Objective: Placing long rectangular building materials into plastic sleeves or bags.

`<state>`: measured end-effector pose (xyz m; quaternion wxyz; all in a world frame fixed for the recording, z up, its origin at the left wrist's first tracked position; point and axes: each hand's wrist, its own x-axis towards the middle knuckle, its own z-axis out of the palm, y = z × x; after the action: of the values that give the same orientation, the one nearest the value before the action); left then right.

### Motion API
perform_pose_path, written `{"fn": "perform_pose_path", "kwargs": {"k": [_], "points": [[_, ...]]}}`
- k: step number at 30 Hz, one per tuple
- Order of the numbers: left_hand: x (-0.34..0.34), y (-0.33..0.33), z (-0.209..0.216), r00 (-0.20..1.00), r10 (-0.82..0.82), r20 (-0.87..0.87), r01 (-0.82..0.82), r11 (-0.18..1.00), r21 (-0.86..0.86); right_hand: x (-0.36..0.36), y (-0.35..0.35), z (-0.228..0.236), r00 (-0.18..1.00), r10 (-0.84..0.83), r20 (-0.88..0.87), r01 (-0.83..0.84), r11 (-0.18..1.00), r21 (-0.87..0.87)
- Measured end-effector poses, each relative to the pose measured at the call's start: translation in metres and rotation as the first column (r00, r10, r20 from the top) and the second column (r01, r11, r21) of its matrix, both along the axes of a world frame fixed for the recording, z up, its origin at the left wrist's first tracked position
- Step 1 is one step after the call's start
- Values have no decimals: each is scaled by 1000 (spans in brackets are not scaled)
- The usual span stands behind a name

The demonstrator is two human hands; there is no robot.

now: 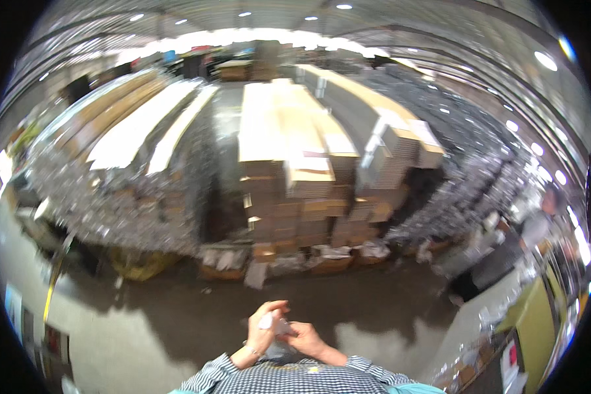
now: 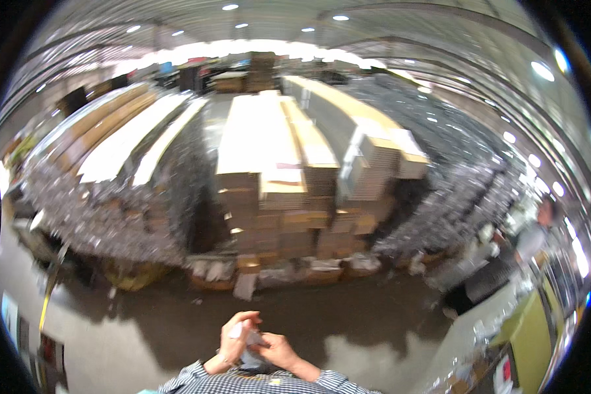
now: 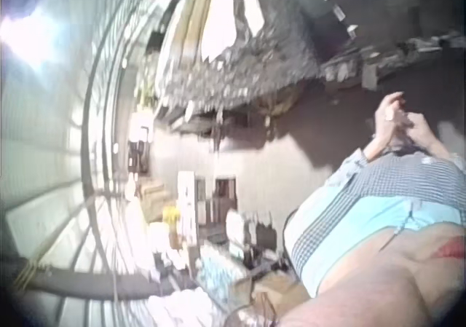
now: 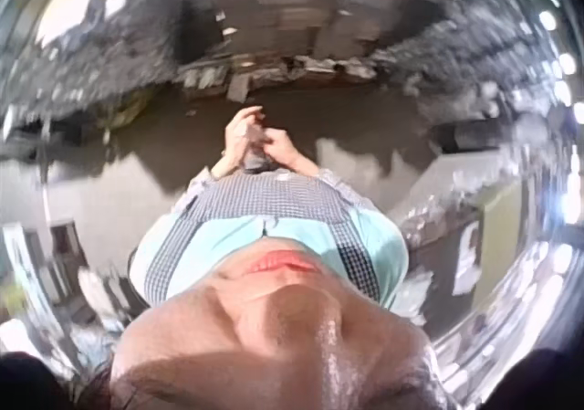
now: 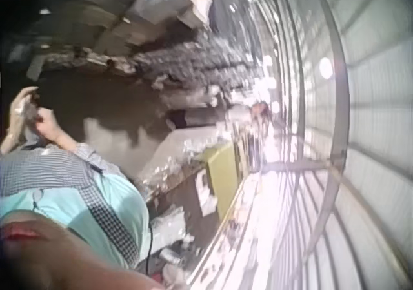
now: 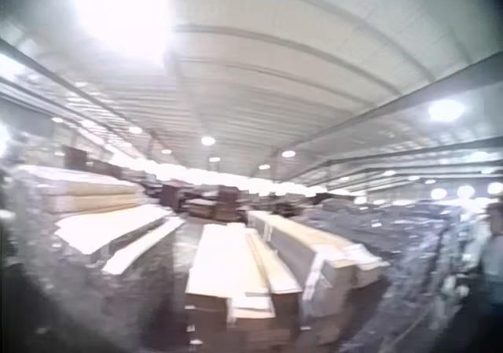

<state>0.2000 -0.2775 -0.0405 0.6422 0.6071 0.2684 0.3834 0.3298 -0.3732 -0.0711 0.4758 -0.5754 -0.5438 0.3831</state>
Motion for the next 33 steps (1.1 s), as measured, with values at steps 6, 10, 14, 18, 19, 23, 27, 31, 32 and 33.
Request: {"fn": "perform_pose_path", "kwargs": {"k": [6, 10, 14, 18, 19, 23, 27, 31, 32, 33], "points": [[-6, 13, 8, 991, -51, 125, 59, 996, -66, -7, 0, 18, 988, -141, 61, 123, 965, 231], [5, 28, 12, 942, -313, 122, 332, 922, -199, -7, -8, 31, 925, -362, 117, 327, 914, 240], [1, 37, 4, 936, -346, -66, 348, 937, 24, -8, -7, 13, 904, -408, 128, 365, 891, 269], [-11, 44, -15, 952, -303, -46, 300, 952, -61, -32, 1, 4, 868, -494, 48, 477, 857, 195], [-8, 38, -15, 950, -311, -21, 308, 947, -87, -40, -9, 6, 834, -551, 37, 538, 824, 177], [15, 7, -8, 867, -497, -28, 494, 866, -73, -55, -63, 2, 720, -629, -293, 665, 746, 30], [48, -16, -14, 660, -750, -38, 750, 661, -28, -59, -105, -12, 539, -781, -315, 821, 571, -12], [84, -71, 8, 540, -840, 52, 835, 528, -155, -44, -156, -4, 246, -946, -212, 968, 230, 97], [93, -88, 10, 514, -855, 69, 845, 492, -209, -41, -175, -2, 201, -967, -159, 978, 189, 86], [105, -98, -5, 492, -867, 82, 857, 465, -220, -37, -189, -3, 159, -981, -110, 983, 147, 114]]}}
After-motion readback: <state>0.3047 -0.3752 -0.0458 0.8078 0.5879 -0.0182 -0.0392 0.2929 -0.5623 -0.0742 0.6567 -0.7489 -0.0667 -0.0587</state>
